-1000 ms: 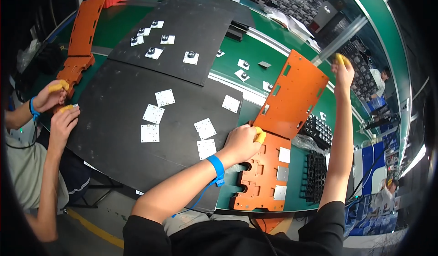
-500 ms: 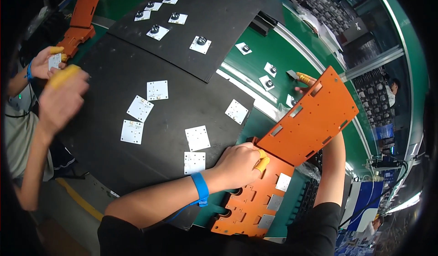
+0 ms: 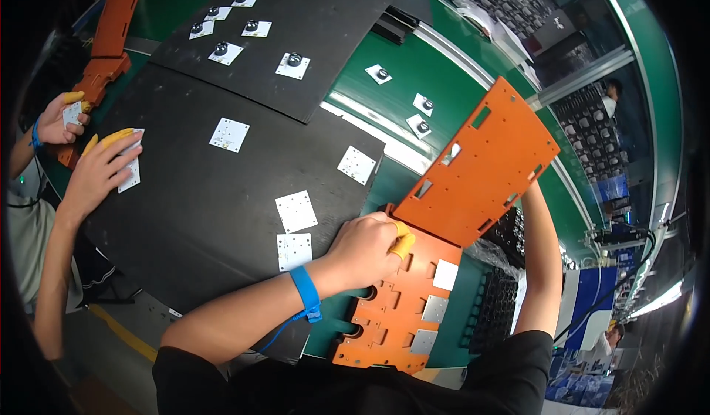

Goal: Assembling LED circuit boards into an orange fixture plate and applying adhesive pads at a factory workstation.

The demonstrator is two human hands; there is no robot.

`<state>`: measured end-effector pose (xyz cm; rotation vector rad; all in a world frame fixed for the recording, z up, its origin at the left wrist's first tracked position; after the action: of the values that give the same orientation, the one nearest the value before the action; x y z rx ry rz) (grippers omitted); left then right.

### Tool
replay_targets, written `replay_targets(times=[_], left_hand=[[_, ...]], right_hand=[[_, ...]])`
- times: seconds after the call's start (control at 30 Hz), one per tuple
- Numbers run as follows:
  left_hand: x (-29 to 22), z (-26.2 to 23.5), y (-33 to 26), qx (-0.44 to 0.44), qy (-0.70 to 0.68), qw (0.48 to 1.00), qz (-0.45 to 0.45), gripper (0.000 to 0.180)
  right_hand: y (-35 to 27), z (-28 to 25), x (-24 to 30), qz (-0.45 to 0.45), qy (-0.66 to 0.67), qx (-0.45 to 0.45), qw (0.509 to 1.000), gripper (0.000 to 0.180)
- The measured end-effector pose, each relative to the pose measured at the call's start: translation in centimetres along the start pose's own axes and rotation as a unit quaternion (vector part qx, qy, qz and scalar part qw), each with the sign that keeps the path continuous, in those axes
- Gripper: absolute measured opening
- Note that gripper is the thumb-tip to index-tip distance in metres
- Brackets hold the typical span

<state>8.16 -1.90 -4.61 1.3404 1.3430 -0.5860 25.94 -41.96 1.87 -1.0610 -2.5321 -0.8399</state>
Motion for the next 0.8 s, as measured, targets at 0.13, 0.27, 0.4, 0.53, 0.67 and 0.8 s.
replay_targets(times=[0.13, 0.27, 0.4, 0.53, 0.67, 0.8], left_hand=[[-0.7, 1.3, 0.5, 0.014, -0.016, 1.000, 0.022, 0.013], [-0.3, 0.6, 0.5, 0.018, -0.002, 1.000, 0.003, 0.015], [-0.4, 0.6, 0.7, 0.028, -0.008, 1.000, -0.005, 0.016], [-0.6, 0.8, 0.6, 0.025, -0.019, 0.999, -0.010, 0.016], [-0.4, 0.8, 0.6, 0.031, -0.031, 0.999, -0.006, 0.014], [-0.8, 0.8, 0.3, 0.030, -0.021, 0.999, 0.004, 0.017]], right_hand=[[15.1, 5.1, 3.6, -0.027, -0.109, -0.001, 0.994, 0.022], [11.4, 3.2, 6.6, 0.136, -0.237, 0.003, 0.962, 0.016], [3.6, 3.5, 13.5, 0.229, -0.089, -0.045, 0.968, 0.027], [-1.8, 8.6, 17.8, 0.218, -0.204, 0.130, 0.946, 0.033], [-4.0, 11.5, 16.4, 0.241, -0.070, 0.079, 0.965, 0.041], [-5.7, 11.6, 15.7, 0.355, 0.187, -0.050, 0.915, 0.041]])
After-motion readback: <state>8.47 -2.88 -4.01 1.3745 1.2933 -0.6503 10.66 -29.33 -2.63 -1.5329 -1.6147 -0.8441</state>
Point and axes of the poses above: each hand's wrist, its own y-axis towards the middle knuckle, its own z-axis out of the palm, x = y × z, the point moved 3 cm from there along y, towards the middle knuckle, and after that the axes turned 11 degrees about -x, right-handed, at the moved point
